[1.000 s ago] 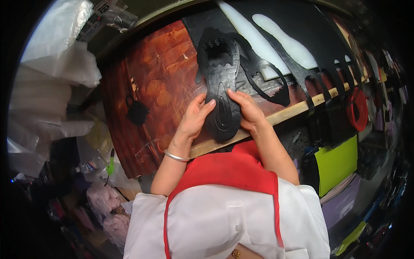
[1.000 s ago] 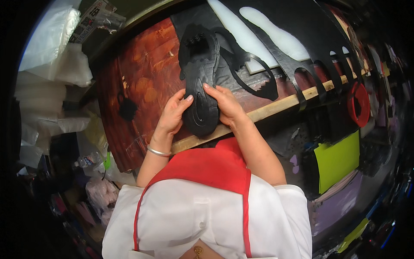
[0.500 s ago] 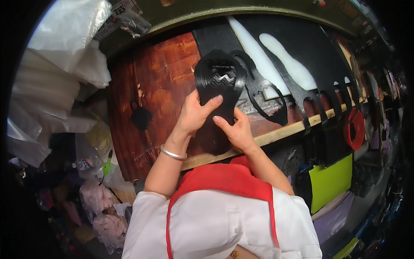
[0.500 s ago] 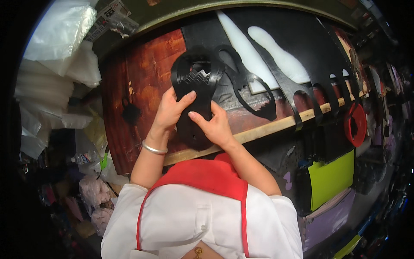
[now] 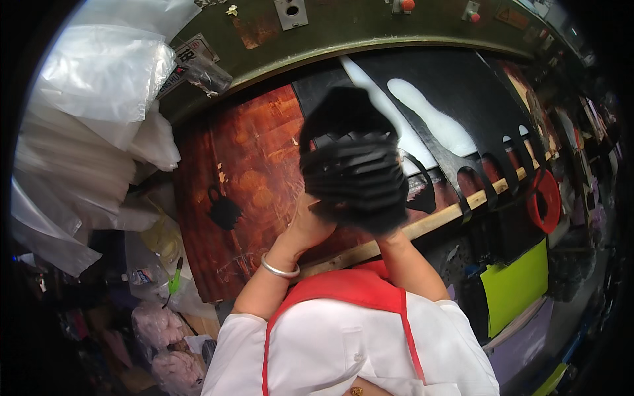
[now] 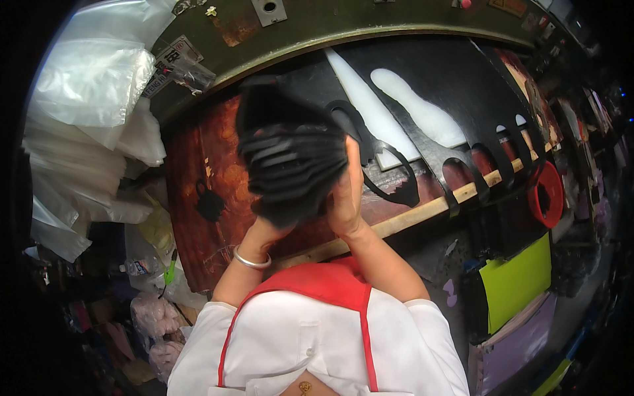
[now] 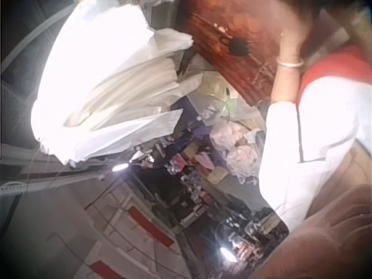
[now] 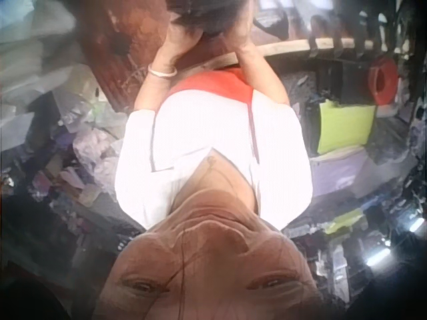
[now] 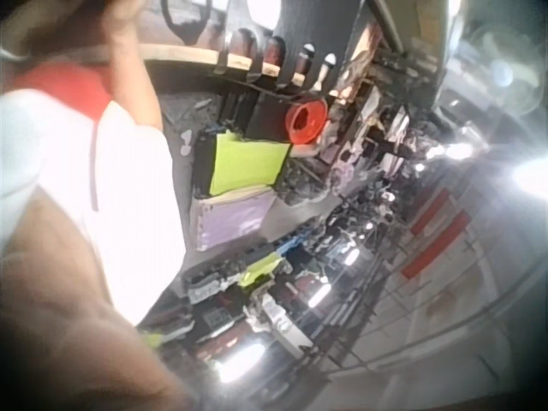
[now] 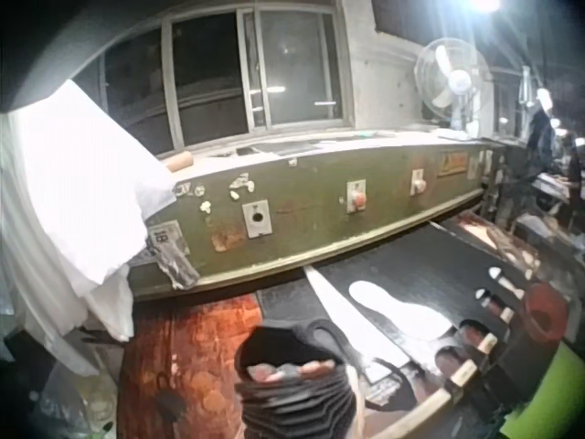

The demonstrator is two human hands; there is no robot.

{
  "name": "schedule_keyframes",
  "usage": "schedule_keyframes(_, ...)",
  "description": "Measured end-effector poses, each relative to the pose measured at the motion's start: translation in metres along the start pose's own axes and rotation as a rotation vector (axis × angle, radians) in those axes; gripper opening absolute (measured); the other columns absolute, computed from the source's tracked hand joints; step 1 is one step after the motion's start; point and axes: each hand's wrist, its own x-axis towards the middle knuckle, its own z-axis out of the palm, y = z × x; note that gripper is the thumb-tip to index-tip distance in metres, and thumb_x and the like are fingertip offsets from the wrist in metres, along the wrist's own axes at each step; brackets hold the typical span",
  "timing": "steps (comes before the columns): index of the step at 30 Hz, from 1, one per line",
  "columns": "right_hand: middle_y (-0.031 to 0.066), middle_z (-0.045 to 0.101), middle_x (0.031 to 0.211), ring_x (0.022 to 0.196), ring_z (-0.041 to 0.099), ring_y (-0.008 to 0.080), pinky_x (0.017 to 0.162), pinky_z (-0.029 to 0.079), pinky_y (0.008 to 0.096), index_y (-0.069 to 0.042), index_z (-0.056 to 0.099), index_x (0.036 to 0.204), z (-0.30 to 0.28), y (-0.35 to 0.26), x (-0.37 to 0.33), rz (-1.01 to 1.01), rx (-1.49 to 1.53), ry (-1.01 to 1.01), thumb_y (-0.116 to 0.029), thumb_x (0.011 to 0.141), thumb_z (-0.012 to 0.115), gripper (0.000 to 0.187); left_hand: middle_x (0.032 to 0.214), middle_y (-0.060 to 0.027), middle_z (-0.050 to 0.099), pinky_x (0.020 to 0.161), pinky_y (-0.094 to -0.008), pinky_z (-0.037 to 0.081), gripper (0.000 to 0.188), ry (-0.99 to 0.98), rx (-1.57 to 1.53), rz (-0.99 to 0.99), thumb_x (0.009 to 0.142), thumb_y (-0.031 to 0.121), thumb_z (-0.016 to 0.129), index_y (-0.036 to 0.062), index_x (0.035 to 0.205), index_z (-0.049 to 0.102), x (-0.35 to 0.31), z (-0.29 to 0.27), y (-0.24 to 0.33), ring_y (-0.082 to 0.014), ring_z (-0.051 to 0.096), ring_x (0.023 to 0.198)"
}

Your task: The person assembles black slip-on shoes by attaching straps to soles, then places the finished pair into a clear plastic bag, writes on the bag with a marker, and ties it shut. The person works at a wooden table in a factory setting with other workers visible in the background.

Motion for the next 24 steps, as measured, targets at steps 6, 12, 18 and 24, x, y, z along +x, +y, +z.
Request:
schedule_keyframes(6, 0.0158, 0.052, 0.121, 0.112, 0.051, 0.0185, 0.098, 0.038, 0.0306, 0.010, 0.037, 0.129, 0.014, 0.003, -0.016, 0.160, 0.320, 0.103, -0.066, 0.093, 0.032, 0.084, 0.116, -0.0138, 0.062, 0.089, -0.0356, 0.048, 0.041, 0.115, -0.033, -0.120, 0.080, 0.006, 0.068, 0.0003, 0.119, 0.057, -0.030, -0.003, 0.001, -0.0267, 0.060, 0.103)
schedule_keyframes(12, 0.0121, 0.051, 0.123, 0.113, 0.048, 0.0179, 0.100, 0.035, 0.0310, 0.006, 0.034, 0.133, 0.024, 0.018, -0.025, 0.193, 0.323, 0.200, -0.062, 0.096, 0.028, 0.077, 0.103, -0.0162, 0.066, 0.081, -0.0384, 0.050, 0.030, 0.039, 0.184, -0.131, 0.079, 0.003, 0.066, 0.0034, 0.109, 0.064, -0.035, -0.002, -0.001, -0.0358, 0.062, 0.095)
schedule_keyframes(18, 0.0109, 0.050, 0.125, 0.117, 0.046, 0.0188, 0.101, 0.035, 0.0315, 0.001, 0.035, 0.135, 0.009, 0.023, -0.026, 0.239, 0.659, 0.051, -0.062, 0.097, 0.025, 0.074, 0.110, -0.0203, 0.062, 0.087, -0.0385, 0.048, 0.040, 0.022, -0.113, -0.187, 0.083, -0.001, 0.062, -0.0018, 0.122, 0.054, -0.023, -0.016, -0.002, -0.0311, 0.061, 0.104)
schedule_keyframes(24, 0.0165, 0.060, 0.112, 0.108, 0.056, 0.0222, 0.096, 0.043, 0.0336, 0.003, 0.051, 0.123, -0.080, -0.008, 0.016, 0.190, 0.268, 0.274, -0.044, 0.103, 0.026, 0.057, 0.107, -0.0221, 0.060, 0.086, -0.0399, 0.047, 0.048, -0.394, 0.283, -0.026, 0.075, 0.010, 0.071, -0.0028, 0.117, 0.053, 0.028, -0.100, 0.043, -0.0377, 0.058, 0.102)
